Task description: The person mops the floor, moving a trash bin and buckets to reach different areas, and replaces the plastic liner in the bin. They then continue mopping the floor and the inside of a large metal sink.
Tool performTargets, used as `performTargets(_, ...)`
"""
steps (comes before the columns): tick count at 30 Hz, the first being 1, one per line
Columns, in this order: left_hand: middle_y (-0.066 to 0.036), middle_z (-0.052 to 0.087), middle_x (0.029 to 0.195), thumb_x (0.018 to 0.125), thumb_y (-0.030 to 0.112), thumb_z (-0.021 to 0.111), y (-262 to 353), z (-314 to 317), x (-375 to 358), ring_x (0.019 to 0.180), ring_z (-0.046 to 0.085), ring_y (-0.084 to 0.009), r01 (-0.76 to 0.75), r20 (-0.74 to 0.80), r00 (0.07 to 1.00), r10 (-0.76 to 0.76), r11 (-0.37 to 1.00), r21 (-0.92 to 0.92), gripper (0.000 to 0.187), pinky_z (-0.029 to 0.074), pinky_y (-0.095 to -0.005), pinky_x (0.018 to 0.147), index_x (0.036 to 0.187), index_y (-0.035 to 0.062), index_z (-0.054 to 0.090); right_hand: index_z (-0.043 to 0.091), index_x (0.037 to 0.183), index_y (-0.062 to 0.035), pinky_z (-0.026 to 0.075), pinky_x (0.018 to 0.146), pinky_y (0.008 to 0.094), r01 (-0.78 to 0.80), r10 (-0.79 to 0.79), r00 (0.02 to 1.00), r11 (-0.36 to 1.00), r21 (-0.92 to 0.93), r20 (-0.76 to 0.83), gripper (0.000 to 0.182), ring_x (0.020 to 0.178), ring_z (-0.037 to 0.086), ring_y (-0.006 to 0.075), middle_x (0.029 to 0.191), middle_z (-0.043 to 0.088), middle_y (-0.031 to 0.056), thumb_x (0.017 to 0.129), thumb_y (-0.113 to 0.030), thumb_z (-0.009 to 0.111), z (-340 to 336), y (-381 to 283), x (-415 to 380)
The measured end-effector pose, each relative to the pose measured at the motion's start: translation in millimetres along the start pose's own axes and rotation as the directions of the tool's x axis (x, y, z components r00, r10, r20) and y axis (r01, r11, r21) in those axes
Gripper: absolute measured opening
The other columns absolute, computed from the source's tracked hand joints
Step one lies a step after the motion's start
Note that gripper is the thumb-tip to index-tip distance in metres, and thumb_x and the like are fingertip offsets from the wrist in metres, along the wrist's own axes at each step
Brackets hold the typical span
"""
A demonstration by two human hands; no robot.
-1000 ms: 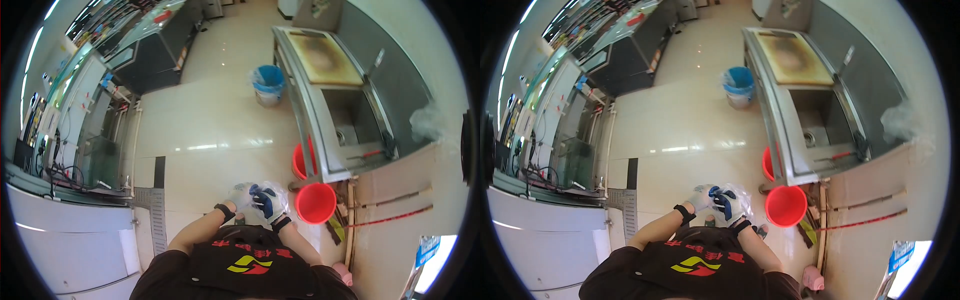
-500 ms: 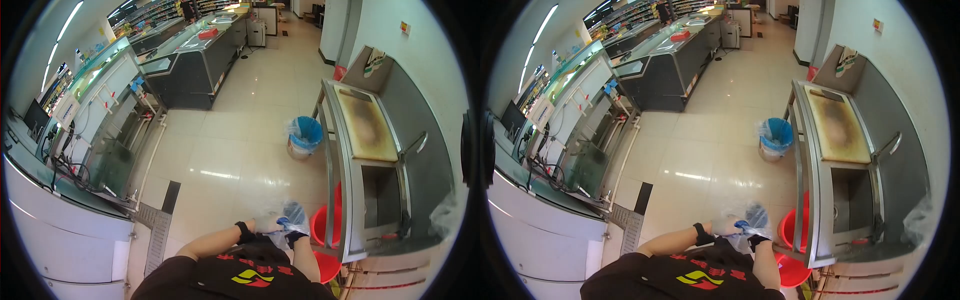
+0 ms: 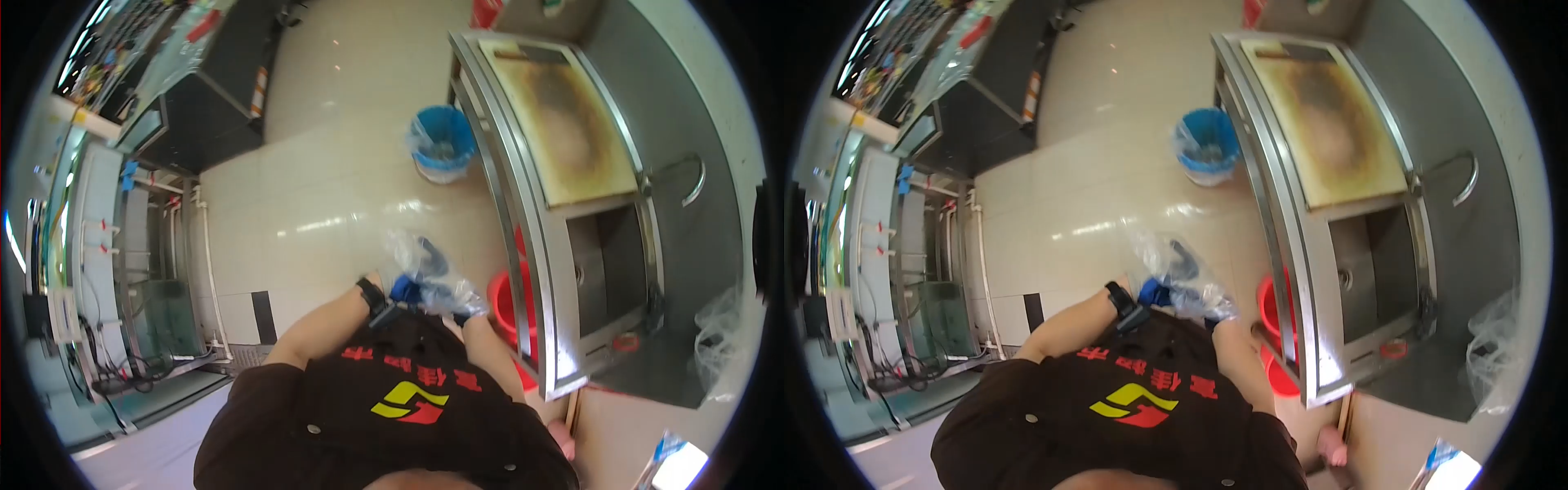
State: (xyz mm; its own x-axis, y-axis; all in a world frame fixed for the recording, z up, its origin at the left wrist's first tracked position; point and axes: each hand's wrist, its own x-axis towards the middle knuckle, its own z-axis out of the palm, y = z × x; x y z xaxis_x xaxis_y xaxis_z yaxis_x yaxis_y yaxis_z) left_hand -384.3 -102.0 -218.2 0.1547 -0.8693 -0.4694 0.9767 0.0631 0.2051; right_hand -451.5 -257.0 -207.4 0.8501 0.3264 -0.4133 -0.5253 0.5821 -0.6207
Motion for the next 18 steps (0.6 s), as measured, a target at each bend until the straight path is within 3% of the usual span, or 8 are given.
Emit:
performTargets(2,-0.011,0.057,0.121,0.089,0.027,0.052,5,-86,44,0.101,0.059,-0.0204,-0.56,0.461,0.804,0.374,0.217,0.8,0.033,0.05,-0.0351,0.083,0.118,0.0097,0.054,0.04,0.132,-0.0054,0.047,0.081,0.0315,0.202,-0.322,0.942,0.315,-0.927,0.096,0.063,0.095,0.056,0.018,0.117,0.055,0.0095,0.075,-0.002,0.067,-28,-10,10)
performTargets(3,-0.011,0.057,0.121,0.089,0.027,0.052,21,-88,52,0.101,0.059,-0.0204,-0.561,0.471,0.812,0.345,0.236,0.794,0.033,0.05,-0.0351,0.083,0.118,0.0097,0.054,0.053,0.12,-0.0028,0.047,0.079,0.0294,0.131,-0.276,0.949,0.788,-0.602,-0.154,0.044,0.091,0.057,0.0151,0.108,0.06,0.008,0.077,-0.005,0.066,-24,-22,6)
performTargets(8,-0.01,0.067,0.099,0.09,0.035,0.051,149,-60,81,0.083,0.064,-0.0216,0.462,-0.107,0.886,-0.451,0.838,0.292,0.033,0.051,-0.0313,0.066,0.109,0.0101,0.061,0.058,0.108,-0.0005,0.048,0.073,0.0268,-0.247,-0.363,0.794,0.541,-0.804,-0.488,0.027,0.081,0.059,0.0147,0.098,0.064,0.007,0.083,-0.011,0.059,-91,14,-8)
performTargets(12,-0.013,0.067,0.082,0.089,0.04,0.052,230,-213,172,0.061,0.062,-0.0221,0.108,-0.369,0.926,-0.078,0.992,0.06,0.031,0.049,-0.0288,0.054,0.087,0.0093,0.06,0.059,0.106,0.0,0.047,0.063,0.0263,0.036,-0.132,0.288,0.991,-0.127,-0.948,0.027,0.075,0.055,0.0132,0.089,0.06,0.0044,0.084,-0.015,0.056,-92,91,-46)
performTargets(14,-0.013,0.066,0.078,0.088,0.039,0.053,283,-241,194,0.061,0.063,-0.0245,0.119,-0.617,0.786,-0.037,0.988,0.093,0.032,0.052,-0.0334,0.053,0.092,0.0076,0.056,0.059,0.104,-0.0027,0.049,0.07,0.0293,-0.759,-0.157,0.294,0.561,-0.33,-0.943,0.021,0.079,0.059,0.0167,0.095,0.062,0.0078,0.087,-0.01,0.051,-39,67,-56)
performTargets(16,-0.013,0.066,0.078,0.089,0.042,0.051,312,-276,214,0.058,0.063,-0.0222,0.134,-0.69,0.724,0.009,0.979,0.153,0.037,0.052,-0.0311,0.05,0.099,0.0066,0.052,0.063,0.095,-0.0044,0.049,0.066,0.0312,0.256,0.283,-0.043,0.93,0.263,-0.958,0.016,0.075,0.061,0.019,0.086,0.064,0.0095,0.084,-0.009,0.052,2,90,-67)
performTargets(17,-0.013,0.066,0.079,0.088,0.043,0.052,324,-291,222,0.058,0.063,-0.0222,0.163,-0.712,0.702,-0.001,0.974,0.158,0.039,0.052,-0.0309,0.05,0.101,0.0063,0.052,0.056,0.11,-0.0068,0.048,0.067,0.0281,-0.423,0.03,-0.068,0.904,0.056,-0.997,0.027,0.08,0.058,0.0179,0.093,0.062,0.0036,0.091,-0.023,0.047,25,119,-87)
performTargets(18,-0.014,0.065,0.079,0.087,0.045,0.053,333,-303,233,0.057,0.063,-0.0222,0.188,-0.731,0.683,-0.006,0.968,0.167,0.042,0.052,-0.0307,0.05,0.102,0.0061,0.051,0.056,0.111,-0.0069,0.048,0.068,0.0285,-0.423,0.056,-0.146,0.899,0.113,-0.988,0.027,0.081,0.058,0.018,0.094,0.061,0.0039,0.091,-0.022,0.047,59,111,-87)
